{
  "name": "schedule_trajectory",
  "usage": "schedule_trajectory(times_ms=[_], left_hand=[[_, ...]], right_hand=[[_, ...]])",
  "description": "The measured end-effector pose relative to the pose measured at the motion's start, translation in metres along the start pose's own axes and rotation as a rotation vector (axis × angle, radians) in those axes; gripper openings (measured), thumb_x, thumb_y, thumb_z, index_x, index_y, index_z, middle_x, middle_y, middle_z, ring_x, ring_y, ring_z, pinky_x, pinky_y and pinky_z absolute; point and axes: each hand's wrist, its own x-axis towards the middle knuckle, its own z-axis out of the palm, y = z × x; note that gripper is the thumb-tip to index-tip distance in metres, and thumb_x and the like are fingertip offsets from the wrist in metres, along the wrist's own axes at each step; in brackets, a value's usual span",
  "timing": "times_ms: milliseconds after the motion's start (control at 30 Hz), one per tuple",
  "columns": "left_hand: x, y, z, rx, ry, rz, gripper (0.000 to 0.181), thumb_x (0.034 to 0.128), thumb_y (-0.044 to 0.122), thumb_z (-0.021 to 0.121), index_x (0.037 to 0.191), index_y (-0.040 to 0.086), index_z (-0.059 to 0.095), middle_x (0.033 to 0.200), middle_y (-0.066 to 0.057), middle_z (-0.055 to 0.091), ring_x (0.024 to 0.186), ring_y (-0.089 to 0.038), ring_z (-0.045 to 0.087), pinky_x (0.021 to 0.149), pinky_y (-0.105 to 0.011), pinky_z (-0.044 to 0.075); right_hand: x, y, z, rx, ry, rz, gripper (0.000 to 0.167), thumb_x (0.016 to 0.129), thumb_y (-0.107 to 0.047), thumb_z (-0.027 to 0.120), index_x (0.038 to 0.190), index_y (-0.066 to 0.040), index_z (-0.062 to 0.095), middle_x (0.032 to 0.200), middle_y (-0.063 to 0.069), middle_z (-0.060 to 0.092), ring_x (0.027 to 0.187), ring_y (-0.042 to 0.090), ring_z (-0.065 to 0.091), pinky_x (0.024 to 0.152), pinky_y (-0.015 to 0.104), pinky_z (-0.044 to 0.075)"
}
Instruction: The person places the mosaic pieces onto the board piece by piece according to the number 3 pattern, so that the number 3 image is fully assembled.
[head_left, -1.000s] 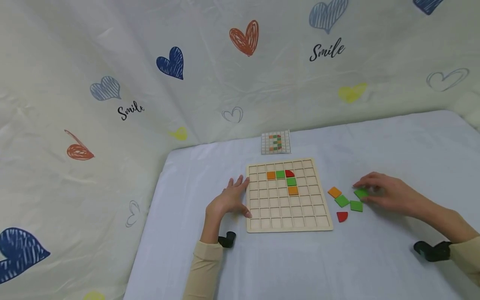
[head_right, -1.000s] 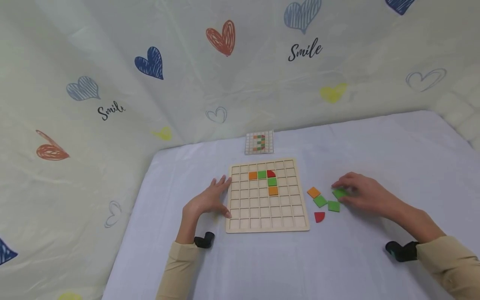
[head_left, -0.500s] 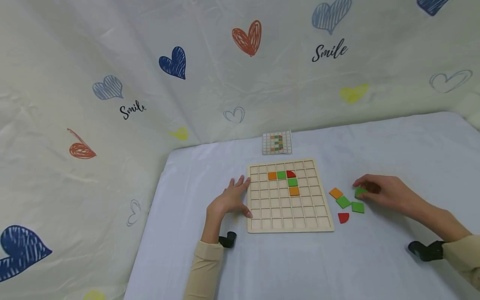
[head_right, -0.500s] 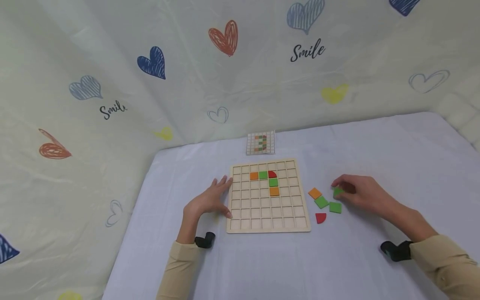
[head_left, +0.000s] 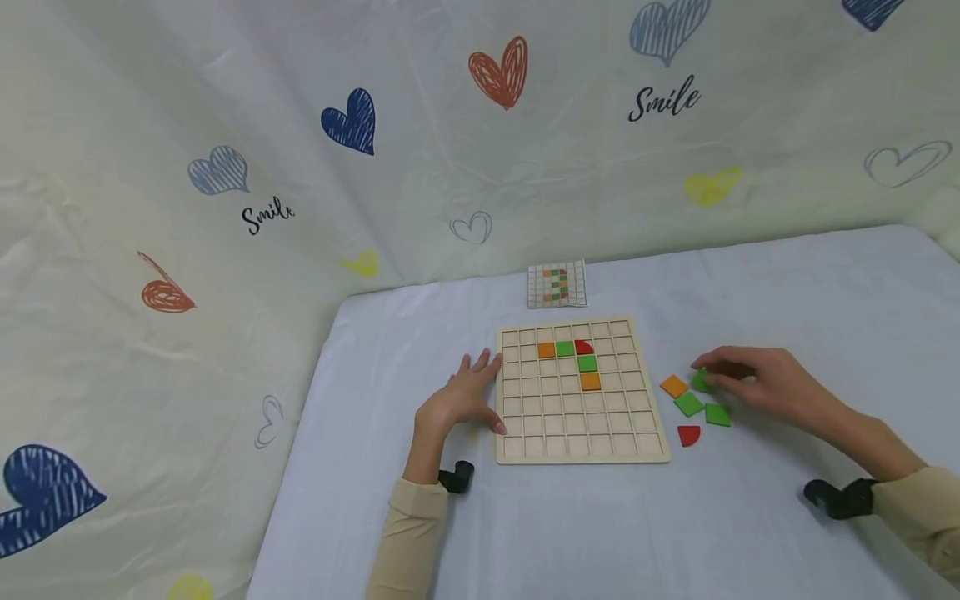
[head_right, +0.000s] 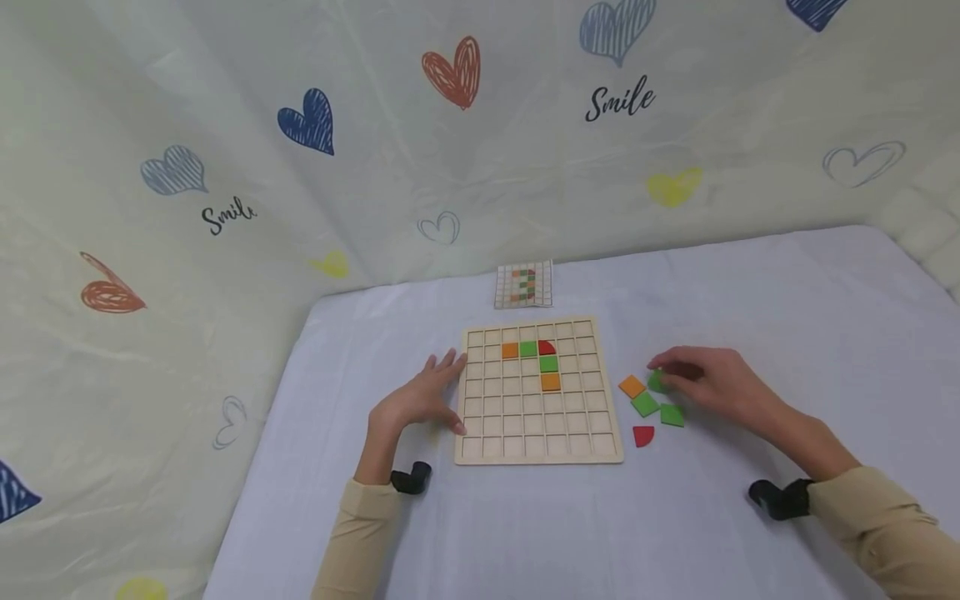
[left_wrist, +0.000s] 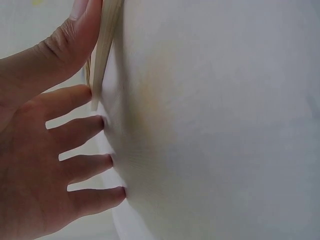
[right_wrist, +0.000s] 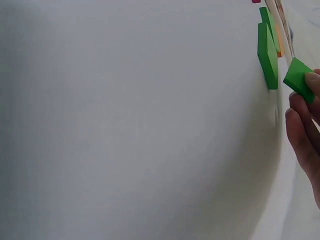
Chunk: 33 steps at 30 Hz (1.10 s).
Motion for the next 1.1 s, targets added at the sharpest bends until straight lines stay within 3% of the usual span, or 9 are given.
schedule_trajectory(times_ms=[200, 367, 667, 1100], left_hand=[[0.0, 0.0, -0.001, -0.005, -0.004, -0.003, 0.12, 0.072, 0.021, 0.095, 0.166, 0.022, 0.02, 0.174, -0.002, 0.007, 0.16, -0.035, -0.004, 0.127, -0.06, 0.014], [0.0, 0.0, -0.002, -0.008, -0.005, -0.009, 0.12, 0.0726, 0.021, 0.095, 0.166, 0.023, 0.019, 0.174, -0.001, 0.007, 0.161, -0.034, -0.004, 0.127, -0.061, 0.015], [0.001, 0.001, -0.001, -0.008, -0.003, -0.019, 0.119, 0.0725, 0.019, 0.095, 0.166, 0.02, 0.02, 0.174, -0.003, 0.008, 0.161, -0.035, -0.003, 0.126, -0.063, 0.016], [0.0, 0.001, 0.0, -0.026, 0.011, -0.022, 0.12, 0.0699, 0.019, 0.096, 0.166, 0.021, 0.023, 0.174, -0.002, 0.01, 0.161, -0.035, -0.002, 0.125, -0.064, 0.017]], right_hand=[[0.005, -0.006, 0.004, 0.036, -0.015, 0.044, 0.025, 0.083, 0.0, 0.082, 0.106, -0.009, 0.078, 0.1, 0.003, 0.077, 0.084, -0.01, 0.06, 0.073, 0.002, 0.048], [0.011, -0.014, 0.006, 0.115, -0.071, 0.092, 0.025, 0.086, -0.005, 0.081, 0.111, -0.007, 0.076, 0.103, 0.006, 0.077, 0.082, -0.01, 0.061, 0.069, 0.009, 0.053], [0.019, -0.025, 0.011, 0.173, -0.154, 0.161, 0.031, 0.089, -0.006, 0.079, 0.119, -0.003, 0.073, 0.113, 0.013, 0.075, 0.092, 0.023, 0.074, 0.074, 0.012, 0.055], [0.033, -0.037, 0.02, 0.202, -0.157, 0.14, 0.03, 0.086, -0.007, 0.082, 0.115, -0.005, 0.075, 0.103, 0.006, 0.077, 0.082, 0.002, 0.069, 0.07, 0.018, 0.058]])
